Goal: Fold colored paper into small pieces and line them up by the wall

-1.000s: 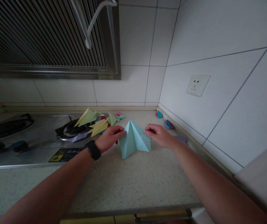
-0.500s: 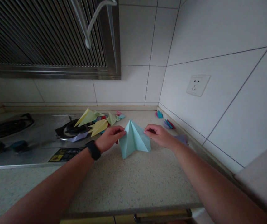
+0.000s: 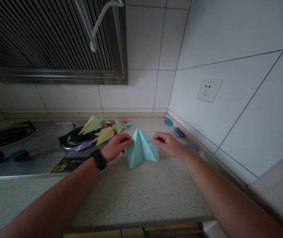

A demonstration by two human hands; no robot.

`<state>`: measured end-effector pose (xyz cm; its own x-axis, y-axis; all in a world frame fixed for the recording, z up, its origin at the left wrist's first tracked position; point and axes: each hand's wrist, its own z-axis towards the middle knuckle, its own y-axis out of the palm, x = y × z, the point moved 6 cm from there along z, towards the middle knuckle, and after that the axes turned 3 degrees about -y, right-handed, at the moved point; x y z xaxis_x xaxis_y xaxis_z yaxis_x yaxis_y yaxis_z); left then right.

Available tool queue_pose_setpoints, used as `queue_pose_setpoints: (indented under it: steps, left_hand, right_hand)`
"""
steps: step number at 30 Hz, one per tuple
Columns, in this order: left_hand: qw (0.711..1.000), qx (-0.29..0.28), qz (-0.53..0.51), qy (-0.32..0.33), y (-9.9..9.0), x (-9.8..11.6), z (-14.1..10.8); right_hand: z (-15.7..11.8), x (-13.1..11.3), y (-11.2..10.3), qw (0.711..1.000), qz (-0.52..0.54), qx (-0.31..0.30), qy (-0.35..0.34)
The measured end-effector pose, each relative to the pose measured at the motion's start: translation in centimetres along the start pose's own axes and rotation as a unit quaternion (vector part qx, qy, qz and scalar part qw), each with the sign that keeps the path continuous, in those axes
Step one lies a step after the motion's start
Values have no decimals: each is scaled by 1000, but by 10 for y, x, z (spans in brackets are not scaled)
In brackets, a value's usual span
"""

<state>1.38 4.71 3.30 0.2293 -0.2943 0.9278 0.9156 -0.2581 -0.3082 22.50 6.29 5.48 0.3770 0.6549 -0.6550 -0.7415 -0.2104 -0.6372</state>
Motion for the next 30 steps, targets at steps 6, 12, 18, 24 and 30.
queue_pose_setpoints:
  steps: [6,12,18,24,30]
  left_hand:
    - [1000,3,2,1,-1,-1,0]
    - [1000,8,-15,5,-2,-4,2]
    - [1000,11,-19,5,-2,-3,1]
    - [1000,11,-23,4,-1,0,0]
    - [1000,9,-20,8,0,0,0]
  right_hand:
    - [0,4,-1,1000,-2,5,4]
    - [1,5,-2,1000,-6,10,0]
    - [1,7,-3,1000,-2,15,6]
    - [1,5,-3,1000,3,15,9]
    - [1,6,-4,1000,2,17,8]
